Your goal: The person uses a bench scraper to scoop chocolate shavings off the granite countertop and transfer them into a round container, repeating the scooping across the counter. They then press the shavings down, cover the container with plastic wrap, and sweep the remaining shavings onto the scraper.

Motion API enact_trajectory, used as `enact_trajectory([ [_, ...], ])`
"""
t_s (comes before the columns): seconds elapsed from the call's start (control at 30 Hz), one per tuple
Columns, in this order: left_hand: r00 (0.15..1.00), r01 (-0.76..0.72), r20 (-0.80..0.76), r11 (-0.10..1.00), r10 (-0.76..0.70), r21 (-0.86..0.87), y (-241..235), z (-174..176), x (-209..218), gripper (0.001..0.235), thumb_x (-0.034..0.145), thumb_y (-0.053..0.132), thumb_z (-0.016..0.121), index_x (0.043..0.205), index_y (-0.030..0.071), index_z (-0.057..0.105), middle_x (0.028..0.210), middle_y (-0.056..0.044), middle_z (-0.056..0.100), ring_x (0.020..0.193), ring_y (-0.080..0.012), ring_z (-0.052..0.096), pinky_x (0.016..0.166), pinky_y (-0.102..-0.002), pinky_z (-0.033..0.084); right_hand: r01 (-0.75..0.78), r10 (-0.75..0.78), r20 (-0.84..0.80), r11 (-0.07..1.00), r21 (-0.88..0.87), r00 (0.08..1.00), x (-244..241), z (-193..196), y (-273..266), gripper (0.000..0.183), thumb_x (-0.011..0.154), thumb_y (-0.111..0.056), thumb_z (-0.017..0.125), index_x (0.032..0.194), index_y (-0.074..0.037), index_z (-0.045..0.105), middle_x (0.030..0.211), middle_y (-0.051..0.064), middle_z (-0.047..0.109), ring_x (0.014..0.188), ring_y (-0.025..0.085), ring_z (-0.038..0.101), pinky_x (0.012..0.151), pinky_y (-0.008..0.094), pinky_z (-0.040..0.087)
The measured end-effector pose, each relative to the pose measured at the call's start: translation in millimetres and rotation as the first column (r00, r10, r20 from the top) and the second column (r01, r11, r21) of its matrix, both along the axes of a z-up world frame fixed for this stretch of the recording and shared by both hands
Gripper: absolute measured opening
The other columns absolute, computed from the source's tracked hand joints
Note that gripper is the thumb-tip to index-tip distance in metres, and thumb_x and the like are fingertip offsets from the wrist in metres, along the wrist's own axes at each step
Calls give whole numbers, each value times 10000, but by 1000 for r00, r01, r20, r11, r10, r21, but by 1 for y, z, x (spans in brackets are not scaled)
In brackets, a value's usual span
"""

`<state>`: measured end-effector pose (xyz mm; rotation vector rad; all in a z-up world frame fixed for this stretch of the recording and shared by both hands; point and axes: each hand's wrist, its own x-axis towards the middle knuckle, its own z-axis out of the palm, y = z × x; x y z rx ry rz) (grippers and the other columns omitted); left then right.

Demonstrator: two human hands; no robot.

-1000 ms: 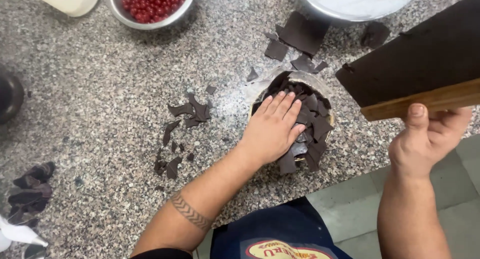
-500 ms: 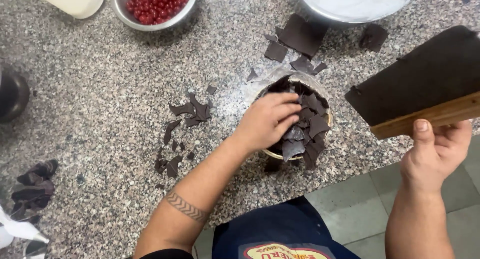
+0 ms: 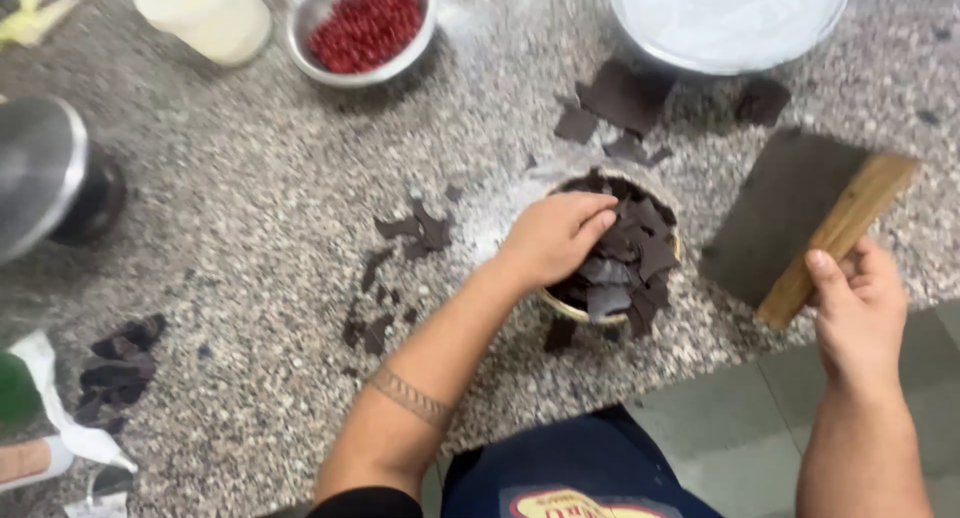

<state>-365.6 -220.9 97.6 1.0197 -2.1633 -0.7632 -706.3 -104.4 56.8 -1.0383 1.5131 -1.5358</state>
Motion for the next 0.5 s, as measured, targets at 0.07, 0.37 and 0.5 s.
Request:
enact_trajectory([
  [0.07, 997, -56, -58, 996, 53, -63, 4, 6, -5, 360, 1012, 354, 536, 1177, 95, 724, 1153, -124, 739, 1069, -330, 690, 922, -423, 544, -26, 22, 37, 995, 95, 999, -33, -55, -11, 323, 1089, -166, 639, 1378, -30, 588, 1014, -4, 661, 771, 72, 579, 669, 249, 474],
  [0.37, 920, -110, 345, 968, 184, -225, 24, 46, 3, 438, 977, 481, 559, 1081, 100, 747, 1269, -138, 693, 1375, -321, 493, 1212, -614, 180, 141, 18, -900, 986, 88, 436, -9, -41, -13, 540, 959, -288, 743, 1395, 1, 609, 1378, 246, 609, 1267, 401, 565, 1055, 507, 449],
  [0.5, 915, -348, 185, 933, 359, -92, 31, 41, 30, 530, 1026, 466, 516, 1368, 86, 656, 1390, -175, 613, 1488, -359, 393, 1270, -616, 115, -307, -77, -837, 909, -282, 541, 77, 5, 12, 628, 872, -340, 703, 1405, -45, 553, 1490, 178, 537, 1414, 374, 498, 1204, 496, 389],
])
